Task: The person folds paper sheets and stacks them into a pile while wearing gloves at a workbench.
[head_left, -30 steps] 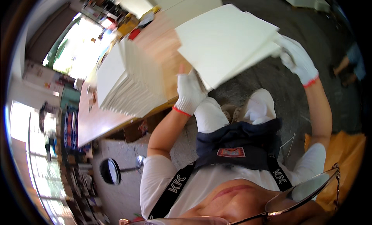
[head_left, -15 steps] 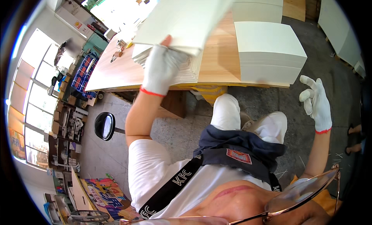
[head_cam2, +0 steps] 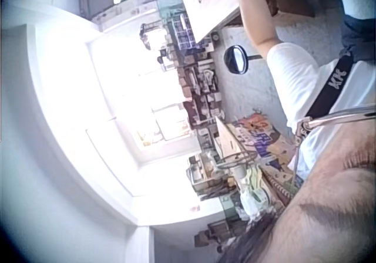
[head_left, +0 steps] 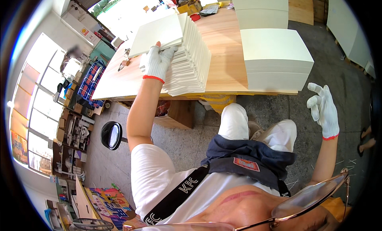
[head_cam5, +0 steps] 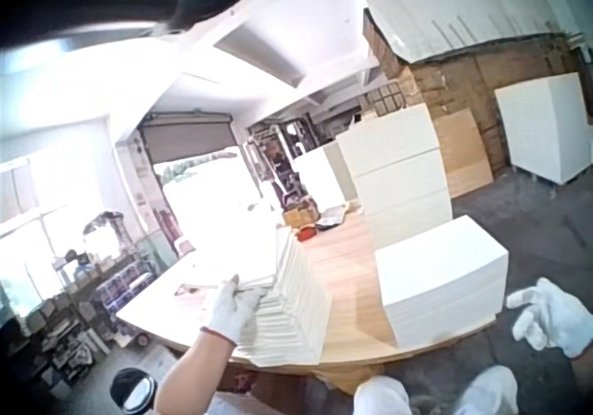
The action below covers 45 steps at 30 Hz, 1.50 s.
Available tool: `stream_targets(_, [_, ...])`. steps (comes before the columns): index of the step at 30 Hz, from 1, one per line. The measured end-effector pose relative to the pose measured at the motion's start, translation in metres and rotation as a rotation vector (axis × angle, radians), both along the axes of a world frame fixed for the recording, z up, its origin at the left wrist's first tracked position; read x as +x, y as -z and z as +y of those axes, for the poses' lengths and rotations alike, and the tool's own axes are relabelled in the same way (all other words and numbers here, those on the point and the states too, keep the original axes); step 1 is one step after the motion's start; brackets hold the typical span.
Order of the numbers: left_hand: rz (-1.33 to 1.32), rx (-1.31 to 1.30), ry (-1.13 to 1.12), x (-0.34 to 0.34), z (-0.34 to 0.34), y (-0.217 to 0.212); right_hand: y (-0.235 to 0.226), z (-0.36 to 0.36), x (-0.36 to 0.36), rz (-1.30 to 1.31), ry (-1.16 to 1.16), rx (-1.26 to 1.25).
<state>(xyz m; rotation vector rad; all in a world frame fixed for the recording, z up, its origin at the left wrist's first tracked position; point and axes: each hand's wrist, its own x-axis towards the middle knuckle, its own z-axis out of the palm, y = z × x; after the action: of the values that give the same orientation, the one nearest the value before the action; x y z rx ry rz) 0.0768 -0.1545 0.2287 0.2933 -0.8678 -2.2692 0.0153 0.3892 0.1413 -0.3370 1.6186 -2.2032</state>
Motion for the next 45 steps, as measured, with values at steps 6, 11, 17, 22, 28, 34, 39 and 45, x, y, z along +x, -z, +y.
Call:
stream_targets(6, [-0.046,0.024,-0.039,0.000,0.014,-0.002,0.010,0.008,-0.003,-0.031,0.030,0.000])
stream_targets(11, [-0.035,0.088,-0.018,0.006,0.017,-0.009,0.024,0.009,-0.011,-0.025,-0.005,-0.038])
stream_targets(17, [0.110,0.224,0.169,0.060,0.058,-0.021,0.025,0.010,-0.009,-0.062,0.047,0.009])
stream_targets(22, [0.194,0.000,0.209,0.073,0.138,0.027,0.024,0.019,-0.016,-0.138,0.146,0.087])
stream_targets(28, [0.177,-1.343,0.403,-0.018,0.218,0.035,-0.001,-0.007,-0.070,0.310,0.473,0.350])
stream_targets(34, [0.071,-2.186,0.201,-0.167,0.282,0.025,-0.021,-0.025,-0.107,0.570,0.526,1.253])
stream_targets(39, [-0.167,-1.949,0.616,-0.200,0.283,0.032,-0.021,-0.026,-0.124,0.950,0.503,1.387])
stream_targets(45, [-0.011,-1.965,0.526,-0.201,0.285,0.048,-0.030,-0.039,-0.147,1.131,0.543,1.132])
